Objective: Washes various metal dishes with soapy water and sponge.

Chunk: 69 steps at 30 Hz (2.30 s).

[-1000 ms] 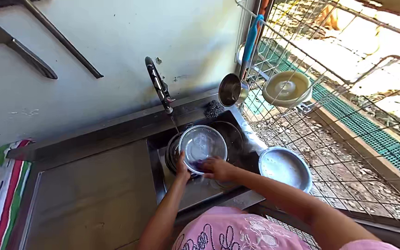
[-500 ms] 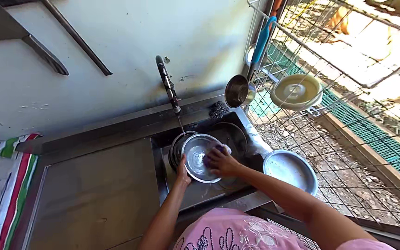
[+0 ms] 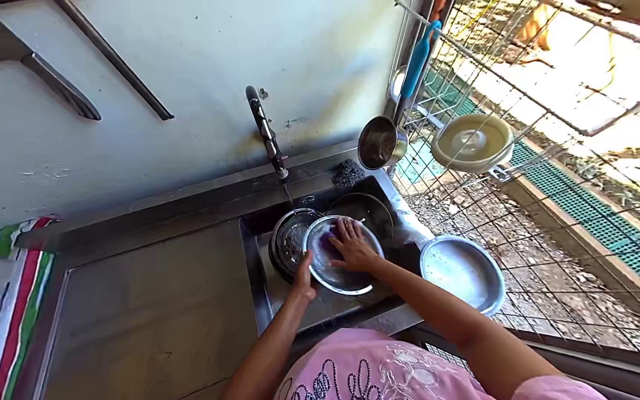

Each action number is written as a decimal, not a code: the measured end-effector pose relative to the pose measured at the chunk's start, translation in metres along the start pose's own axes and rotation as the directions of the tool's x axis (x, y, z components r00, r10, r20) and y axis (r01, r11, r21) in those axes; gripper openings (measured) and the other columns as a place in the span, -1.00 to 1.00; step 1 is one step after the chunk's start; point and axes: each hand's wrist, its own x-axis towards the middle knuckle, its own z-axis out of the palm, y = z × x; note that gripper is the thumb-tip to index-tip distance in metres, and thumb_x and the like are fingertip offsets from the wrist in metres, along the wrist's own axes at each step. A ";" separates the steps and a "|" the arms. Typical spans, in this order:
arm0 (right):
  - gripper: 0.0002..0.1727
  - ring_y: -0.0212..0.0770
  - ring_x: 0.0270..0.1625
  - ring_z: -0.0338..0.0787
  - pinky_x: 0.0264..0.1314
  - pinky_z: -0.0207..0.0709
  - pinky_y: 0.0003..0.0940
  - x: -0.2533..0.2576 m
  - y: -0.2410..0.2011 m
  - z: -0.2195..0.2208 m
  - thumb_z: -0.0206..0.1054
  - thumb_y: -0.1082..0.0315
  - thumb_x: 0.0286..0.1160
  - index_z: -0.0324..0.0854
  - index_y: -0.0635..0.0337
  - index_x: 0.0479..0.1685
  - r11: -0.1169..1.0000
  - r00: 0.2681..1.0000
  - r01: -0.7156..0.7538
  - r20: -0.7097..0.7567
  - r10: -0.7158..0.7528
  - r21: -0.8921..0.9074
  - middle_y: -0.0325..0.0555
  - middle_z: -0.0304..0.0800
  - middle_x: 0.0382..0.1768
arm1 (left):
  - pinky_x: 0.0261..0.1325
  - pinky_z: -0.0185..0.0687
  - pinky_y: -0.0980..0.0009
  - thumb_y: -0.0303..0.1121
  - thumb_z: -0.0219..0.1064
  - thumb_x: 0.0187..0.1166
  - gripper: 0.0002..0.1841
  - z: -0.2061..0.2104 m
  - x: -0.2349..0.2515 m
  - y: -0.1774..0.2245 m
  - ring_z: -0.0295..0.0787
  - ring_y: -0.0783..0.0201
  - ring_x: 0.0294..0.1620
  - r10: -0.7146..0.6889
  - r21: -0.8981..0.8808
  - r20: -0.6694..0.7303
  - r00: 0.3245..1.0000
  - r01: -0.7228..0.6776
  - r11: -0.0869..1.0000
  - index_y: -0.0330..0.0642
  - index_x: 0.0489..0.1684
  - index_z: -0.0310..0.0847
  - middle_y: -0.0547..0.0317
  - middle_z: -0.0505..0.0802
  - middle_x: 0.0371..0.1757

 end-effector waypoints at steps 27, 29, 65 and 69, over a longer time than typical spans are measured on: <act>-0.56 0.22 0.22 0.76 0.32 0.60 0.10 0.012 -0.056 -0.065 0.33 0.33 0.36 0.62 0.62 0.04 0.841 0.804 0.240 -0.585 0.107 0.485 0.43 0.75 0.10 | 0.04 0.61 0.20 -0.42 0.23 0.68 -0.71 0.012 -0.026 0.046 0.74 0.14 -0.19 0.537 0.726 0.294 0.791 -0.550 0.413 -0.61 -0.06 0.67 -0.20 0.80 -0.26; -0.36 0.20 0.46 0.63 0.50 0.51 0.07 0.023 -0.044 -0.069 0.27 0.33 0.45 0.35 0.47 0.55 0.741 0.878 0.120 -0.419 0.231 0.660 0.45 0.53 0.47 | 0.28 0.64 0.11 -0.33 0.51 0.48 -0.57 0.011 -0.041 0.049 0.82 0.02 0.05 0.482 0.747 0.292 0.826 -0.511 0.425 -0.59 0.12 0.66 -0.30 0.85 -0.04; -0.70 0.24 0.15 0.80 0.35 0.52 0.25 0.045 -0.139 -0.079 0.41 0.39 0.45 0.77 0.49 0.00 0.873 0.981 0.192 -0.106 -0.161 0.448 0.36 0.83 -0.01 | 0.29 0.63 0.36 -0.54 0.42 0.51 -0.67 -0.052 -0.052 0.071 0.73 0.30 0.12 0.370 0.653 0.172 0.913 -0.387 0.651 -0.57 0.17 0.61 -0.16 0.80 0.09; -0.60 -0.33 -0.03 0.78 0.18 0.64 -0.31 0.067 -0.068 -0.038 0.04 0.27 0.82 0.64 0.42 0.24 0.392 0.982 0.089 -0.147 0.120 0.916 0.01 0.83 -0.01 | 0.46 0.48 0.10 -0.22 0.03 0.87 -0.54 -0.062 -0.064 0.093 0.62 0.06 0.34 0.363 0.426 -0.200 0.910 -0.253 0.869 -0.52 0.40 0.49 -0.32 0.69 0.34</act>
